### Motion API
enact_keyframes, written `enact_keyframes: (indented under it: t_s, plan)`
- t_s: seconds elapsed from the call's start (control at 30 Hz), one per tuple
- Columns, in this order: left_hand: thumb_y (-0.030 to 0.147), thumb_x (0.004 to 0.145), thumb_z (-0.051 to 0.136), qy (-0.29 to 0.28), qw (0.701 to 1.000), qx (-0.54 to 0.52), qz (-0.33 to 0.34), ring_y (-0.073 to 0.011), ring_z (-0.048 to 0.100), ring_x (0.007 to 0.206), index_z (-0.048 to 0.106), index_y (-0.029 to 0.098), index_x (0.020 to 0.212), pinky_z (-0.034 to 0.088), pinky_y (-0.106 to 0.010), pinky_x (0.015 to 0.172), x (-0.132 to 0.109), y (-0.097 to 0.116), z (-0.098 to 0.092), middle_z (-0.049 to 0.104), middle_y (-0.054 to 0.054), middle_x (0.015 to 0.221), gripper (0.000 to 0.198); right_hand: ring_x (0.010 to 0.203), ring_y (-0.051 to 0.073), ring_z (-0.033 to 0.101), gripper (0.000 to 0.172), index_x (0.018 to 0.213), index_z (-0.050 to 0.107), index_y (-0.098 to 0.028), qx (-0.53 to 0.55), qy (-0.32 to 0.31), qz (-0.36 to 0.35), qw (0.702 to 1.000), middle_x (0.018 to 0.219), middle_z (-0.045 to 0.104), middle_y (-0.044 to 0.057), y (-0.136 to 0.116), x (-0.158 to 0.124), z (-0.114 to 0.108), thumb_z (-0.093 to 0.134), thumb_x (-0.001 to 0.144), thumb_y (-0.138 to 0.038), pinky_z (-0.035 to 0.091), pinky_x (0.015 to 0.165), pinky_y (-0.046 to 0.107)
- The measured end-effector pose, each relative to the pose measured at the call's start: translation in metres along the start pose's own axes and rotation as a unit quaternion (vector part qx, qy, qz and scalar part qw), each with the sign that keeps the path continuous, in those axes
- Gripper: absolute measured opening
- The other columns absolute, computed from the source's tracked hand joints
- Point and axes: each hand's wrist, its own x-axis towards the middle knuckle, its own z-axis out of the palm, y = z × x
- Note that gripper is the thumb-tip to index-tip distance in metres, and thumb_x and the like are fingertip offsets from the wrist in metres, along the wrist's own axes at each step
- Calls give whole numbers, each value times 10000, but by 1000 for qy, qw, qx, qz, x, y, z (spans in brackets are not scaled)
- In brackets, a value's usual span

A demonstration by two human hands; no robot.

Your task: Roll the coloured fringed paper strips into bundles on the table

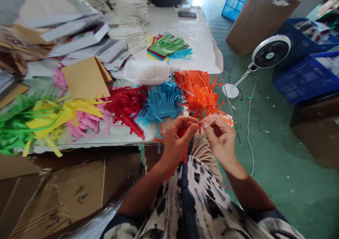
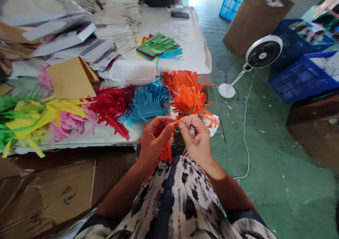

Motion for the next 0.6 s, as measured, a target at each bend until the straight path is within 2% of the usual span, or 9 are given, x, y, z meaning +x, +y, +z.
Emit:
enact_keyframes:
  t_s: [0.17, 0.3, 0.4, 0.5, 0.6]
  plan:
    - [435, 889, 805, -20, 999, 25, 2, -118, 630, 687, 750, 168, 844, 500, -218, 661, 1, 1, -5, 709, -16, 748, 276, 836, 163, 609, 115, 923, 718, -250, 2, -9, -7, 1000, 897, 683, 3, 0, 0, -4, 691, 991, -340, 478, 779, 322]
    - [433, 908, 783, 2, 998, 55, 42, -126, 620, 687, 751, 173, 868, 494, -230, 654, 0, -4, -4, 706, -19, 763, 265, 865, 176, 645, 157, 955, 734, -246, 17, -47, 30, 998, 951, 709, 22, 2, 1, -6, 698, 982, -396, 511, 793, 329]
    - [423, 940, 744, -5, 994, 84, 72, -128, 619, 711, 747, 178, 884, 494, -231, 672, -1, -6, -4, 706, -24, 803, 252, 815, 160, 610, 178, 934, 700, -242, 19, -42, 36, 998, 895, 665, 5, 3, 1, -7, 682, 990, -411, 493, 746, 302]
    - [423, 934, 752, -28, 994, 79, 65, -140, 657, 766, 753, 193, 977, 513, -233, 704, -2, -6, -4, 734, -34, 877, 234, 801, 153, 579, 185, 916, 662, -241, 10, -40, 26, 999, 873, 629, -2, 4, 1, -7, 654, 1007, -402, 476, 739, 296]
    - [413, 933, 756, -28, 994, 84, 57, -135, 657, 742, 755, 188, 940, 513, -229, 689, -1, -7, -3, 732, -29, 836, 226, 831, 157, 590, 168, 912, 663, -243, 4, -43, 14, 999, 893, 636, 1, 4, 0, -7, 646, 1014, -375, 476, 773, 310]
